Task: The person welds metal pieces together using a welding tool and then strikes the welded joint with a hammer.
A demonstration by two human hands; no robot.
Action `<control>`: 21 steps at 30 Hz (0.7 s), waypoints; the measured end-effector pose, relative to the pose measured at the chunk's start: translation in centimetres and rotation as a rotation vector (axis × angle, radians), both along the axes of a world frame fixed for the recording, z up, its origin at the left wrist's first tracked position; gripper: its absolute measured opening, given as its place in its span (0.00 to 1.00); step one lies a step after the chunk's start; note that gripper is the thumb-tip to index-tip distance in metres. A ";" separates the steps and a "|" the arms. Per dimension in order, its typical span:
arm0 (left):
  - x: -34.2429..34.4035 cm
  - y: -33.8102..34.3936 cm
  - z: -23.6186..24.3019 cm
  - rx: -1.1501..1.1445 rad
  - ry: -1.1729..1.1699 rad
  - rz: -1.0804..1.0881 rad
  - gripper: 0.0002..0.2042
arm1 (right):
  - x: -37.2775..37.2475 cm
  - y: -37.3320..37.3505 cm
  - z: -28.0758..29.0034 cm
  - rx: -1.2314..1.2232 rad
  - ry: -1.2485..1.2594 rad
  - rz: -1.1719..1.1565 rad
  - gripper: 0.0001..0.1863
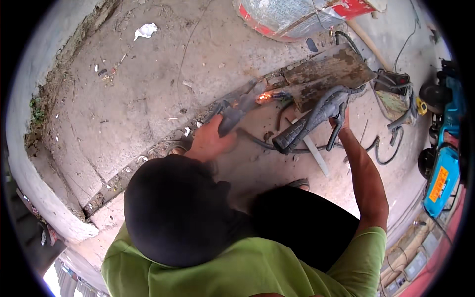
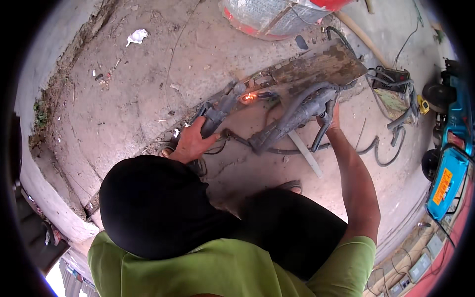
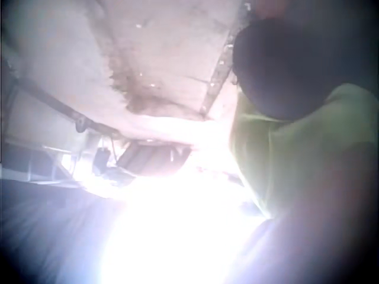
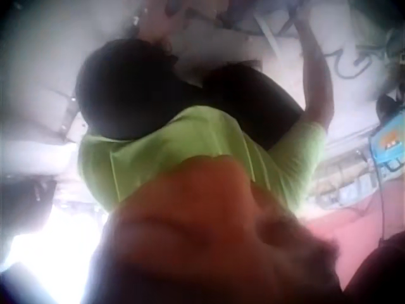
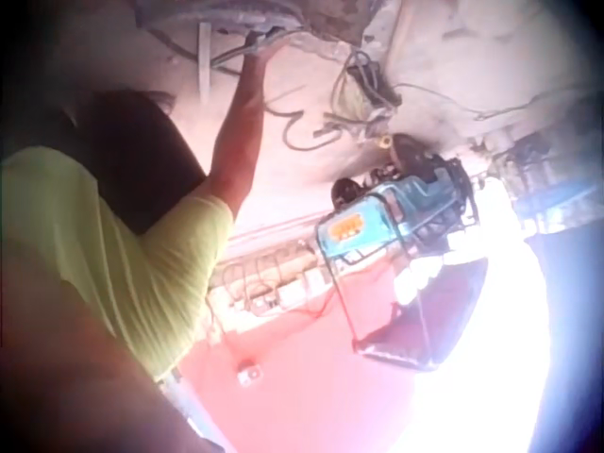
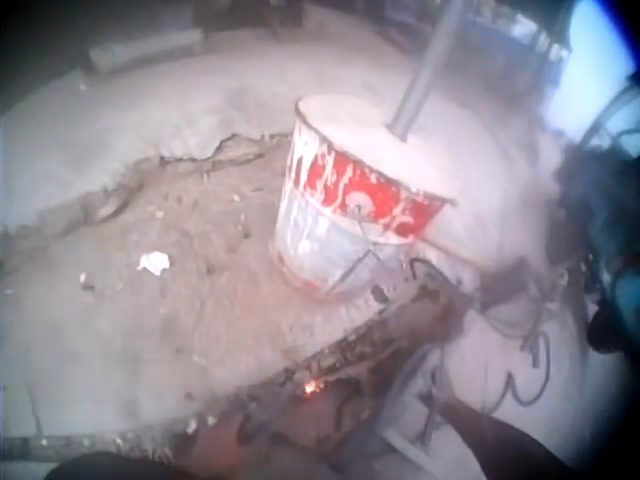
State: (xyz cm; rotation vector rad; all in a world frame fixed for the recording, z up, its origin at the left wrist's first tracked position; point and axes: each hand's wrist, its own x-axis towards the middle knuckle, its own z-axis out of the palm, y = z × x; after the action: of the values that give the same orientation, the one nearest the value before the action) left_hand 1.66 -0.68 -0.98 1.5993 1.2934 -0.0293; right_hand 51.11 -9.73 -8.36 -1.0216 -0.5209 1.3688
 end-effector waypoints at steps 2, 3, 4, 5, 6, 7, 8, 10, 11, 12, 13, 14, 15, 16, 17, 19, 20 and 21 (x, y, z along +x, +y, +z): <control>0.1 0.0 0.2 -0.020 -0.002 -0.007 0.32 | 0.4 -0.4 -0.2 -0.051 -0.103 0.007 0.13; 0.0 0.0 0.2 -0.030 -0.006 0.000 0.32 | 0.5 -0.4 -0.4 -0.082 -0.135 0.004 0.13; -0.1 0.0 0.1 -0.039 -0.010 0.007 0.32 | 0.6 -0.5 -0.5 -0.115 -0.167 0.001 0.15; -0.1 0.0 0.0 -0.038 -0.007 0.009 0.32 | 0.4 -0.5 -0.6 -0.131 -0.290 -0.004 0.14; -0.1 0.0 -0.1 -0.050 -0.015 0.008 0.31 | 0.3 -0.6 -0.6 -0.109 -0.201 -0.015 0.14; 0.0 0.0 -0.2 -0.063 -0.023 0.007 0.31 | 0.3 -0.7 -0.5 -0.089 -0.111 -0.026 0.14; 0.0 0.1 -0.3 -0.061 -0.020 0.010 0.31 | 0.3 -0.8 -0.6 -0.069 -0.022 -0.036 0.14; 0.0 0.1 -0.4 -0.058 -0.010 -0.025 0.31 | 0.4 -0.8 -0.7 -0.085 0.054 -0.059 0.14; 0.0 0.2 -0.3 -0.057 -0.009 -0.024 0.31 | 0.6 -0.9 -0.9 -0.088 0.056 -0.061 0.14; 0.1 0.2 -0.1 -0.067 -0.002 -0.035 0.30 | 0.8 -1.0 -1.0 -0.091 0.058 -0.062 0.14; 0.1 0.2 0.0 -0.078 0.005 -0.046 0.30 | 1.1 -1.1 -1.2 -0.108 -0.133 -0.021 0.14; 0.1 0.2 0.0 -0.077 0.006 -0.044 0.30 | 1.0 -1.0 -1.2 -0.115 -0.226 0.001 0.14; 0.1 0.1 0.1 -0.073 -0.001 -0.034 0.30 | 0.9 -0.9 -1.2 -0.123 -0.320 0.022 0.14; 0.1 0.1 0.1 -0.069 -0.008 -0.024 0.29 | 0.9 -0.8 -1.1 -0.089 -0.115 0.001 0.16; 0.1 0.1 0.2 -0.068 -0.008 -0.024 0.29 | 0.7 -0.6 -0.9 -0.070 -0.012 -0.009 0.17; 0.1 0.2 0.3 -0.069 -0.009 -0.025 0.29 | 0.3 -0.5 -0.4 -0.052 0.051 -0.025 0.17; 0.1 0.2 0.2 -0.067 -0.008 -0.024 0.29 | 0.1 -0.4 -0.2 -0.051 0.032 -0.026 0.17; 0.0 0.1 0.0 -0.065 -0.007 -0.036 0.29 | -0.2 -0.3 0.1 -0.049 0.014 -0.027 0.16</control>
State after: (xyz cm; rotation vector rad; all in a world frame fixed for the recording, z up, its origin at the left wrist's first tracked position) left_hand 1.71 -0.53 -0.99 1.5659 1.2467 -0.0872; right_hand 50.95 -10.05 -8.28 -1.0549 -0.4637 1.3701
